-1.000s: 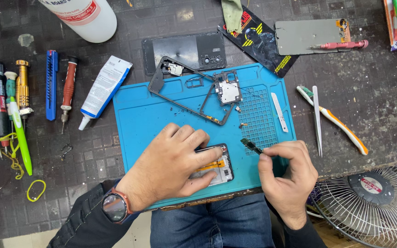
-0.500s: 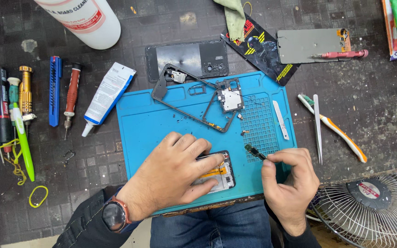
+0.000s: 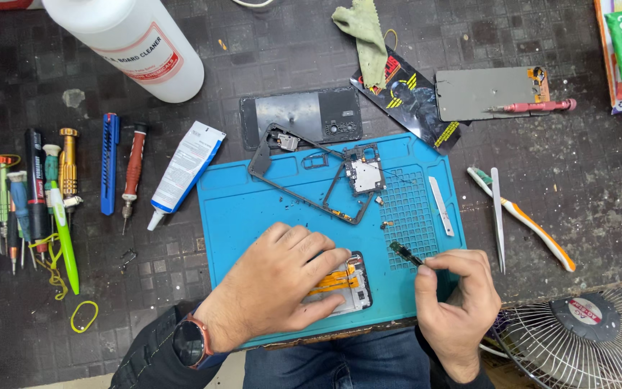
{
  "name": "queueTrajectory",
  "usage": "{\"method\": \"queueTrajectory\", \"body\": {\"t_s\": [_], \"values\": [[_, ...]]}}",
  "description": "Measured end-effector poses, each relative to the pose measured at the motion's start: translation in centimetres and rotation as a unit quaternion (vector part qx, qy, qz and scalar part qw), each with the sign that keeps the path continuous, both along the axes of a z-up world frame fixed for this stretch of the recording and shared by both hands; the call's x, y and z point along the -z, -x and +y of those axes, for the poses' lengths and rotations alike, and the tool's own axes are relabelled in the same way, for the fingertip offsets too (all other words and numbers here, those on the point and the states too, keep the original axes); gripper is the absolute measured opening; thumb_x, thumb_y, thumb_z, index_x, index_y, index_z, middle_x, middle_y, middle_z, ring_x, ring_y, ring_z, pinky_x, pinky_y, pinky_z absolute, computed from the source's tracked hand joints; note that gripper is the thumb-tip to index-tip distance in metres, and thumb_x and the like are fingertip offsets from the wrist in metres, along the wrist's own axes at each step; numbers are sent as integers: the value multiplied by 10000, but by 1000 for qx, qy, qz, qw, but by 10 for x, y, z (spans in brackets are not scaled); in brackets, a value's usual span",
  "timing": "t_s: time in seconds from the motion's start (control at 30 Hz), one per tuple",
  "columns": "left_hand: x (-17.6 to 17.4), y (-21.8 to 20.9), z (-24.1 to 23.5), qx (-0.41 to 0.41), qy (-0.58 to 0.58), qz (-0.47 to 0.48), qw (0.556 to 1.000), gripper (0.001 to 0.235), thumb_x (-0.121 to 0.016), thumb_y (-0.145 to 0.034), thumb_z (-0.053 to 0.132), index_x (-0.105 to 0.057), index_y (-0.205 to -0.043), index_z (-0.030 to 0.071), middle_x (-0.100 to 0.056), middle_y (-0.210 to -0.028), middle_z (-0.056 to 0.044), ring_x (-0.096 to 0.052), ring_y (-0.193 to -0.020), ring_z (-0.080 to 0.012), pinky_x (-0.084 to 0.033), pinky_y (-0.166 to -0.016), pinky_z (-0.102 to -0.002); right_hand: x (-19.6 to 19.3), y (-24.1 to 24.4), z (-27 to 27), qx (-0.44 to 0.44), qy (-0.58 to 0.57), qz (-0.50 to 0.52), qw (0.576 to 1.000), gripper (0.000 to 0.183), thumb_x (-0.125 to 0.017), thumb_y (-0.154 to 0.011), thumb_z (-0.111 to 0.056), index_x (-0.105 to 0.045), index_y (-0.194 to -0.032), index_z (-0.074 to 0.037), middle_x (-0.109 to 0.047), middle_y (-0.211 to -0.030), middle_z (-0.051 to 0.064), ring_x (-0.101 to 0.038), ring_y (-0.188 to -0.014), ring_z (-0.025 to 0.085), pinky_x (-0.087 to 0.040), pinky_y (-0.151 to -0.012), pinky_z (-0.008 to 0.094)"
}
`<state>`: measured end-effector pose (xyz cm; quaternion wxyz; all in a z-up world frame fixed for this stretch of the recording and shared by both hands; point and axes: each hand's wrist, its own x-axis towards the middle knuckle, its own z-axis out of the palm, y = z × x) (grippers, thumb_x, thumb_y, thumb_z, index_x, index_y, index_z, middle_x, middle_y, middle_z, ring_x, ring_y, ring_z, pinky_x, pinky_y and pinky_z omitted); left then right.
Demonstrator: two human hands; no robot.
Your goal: The person repairs a disassembled smartphone on a blue work mat. They handle the motherboard and ribbon cables, use tweezers to adjust small components, and inspect a cracked screen assembly before placing it aside.
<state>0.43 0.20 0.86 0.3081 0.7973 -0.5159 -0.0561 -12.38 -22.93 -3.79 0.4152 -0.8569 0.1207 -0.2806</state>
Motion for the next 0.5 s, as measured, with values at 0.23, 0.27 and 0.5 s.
{"method": "queueTrajectory", "body": {"t_s": [0.23, 0.27, 0.5], "values": [[-3, -2, -2, 3, 9, 7, 1000, 535, -787, -787, 444, -658, -1146, 69, -599, -983, -66, -563, -896, -252, -415, -771, -387, -4, -3, 2, 4, 28, -4, 1000, 152, -710, -859, 37, -625, -974, -17, -664, -945, 84, -625, -904, 205, -504, -826, 314], [-3, -2, -2, 3, 11, 7, 1000, 540, -789, -777, 446, -658, -1143, 70, -598, -982, -67, -563, -897, -253, -414, -775, -389, -4, -3, 3, 3, 37, -2, 999, 154, -712, -856, 34, -626, -972, -19, -665, -941, 85, -628, -901, 212, -505, -823, 316], [2, 1, -6, -23, 0, -8, 1000, 429, -783, -850, 402, -662, -1139, 109, -595, -983, -44, -566, -920, -239, -415, -790, -382, -6, -4, 3, 13, 71, 2, 997, 176, -704, -835, 18, -639, -985, -48, -664, -973, 63, -611, -974, 229, -489, -883, 341]]}}
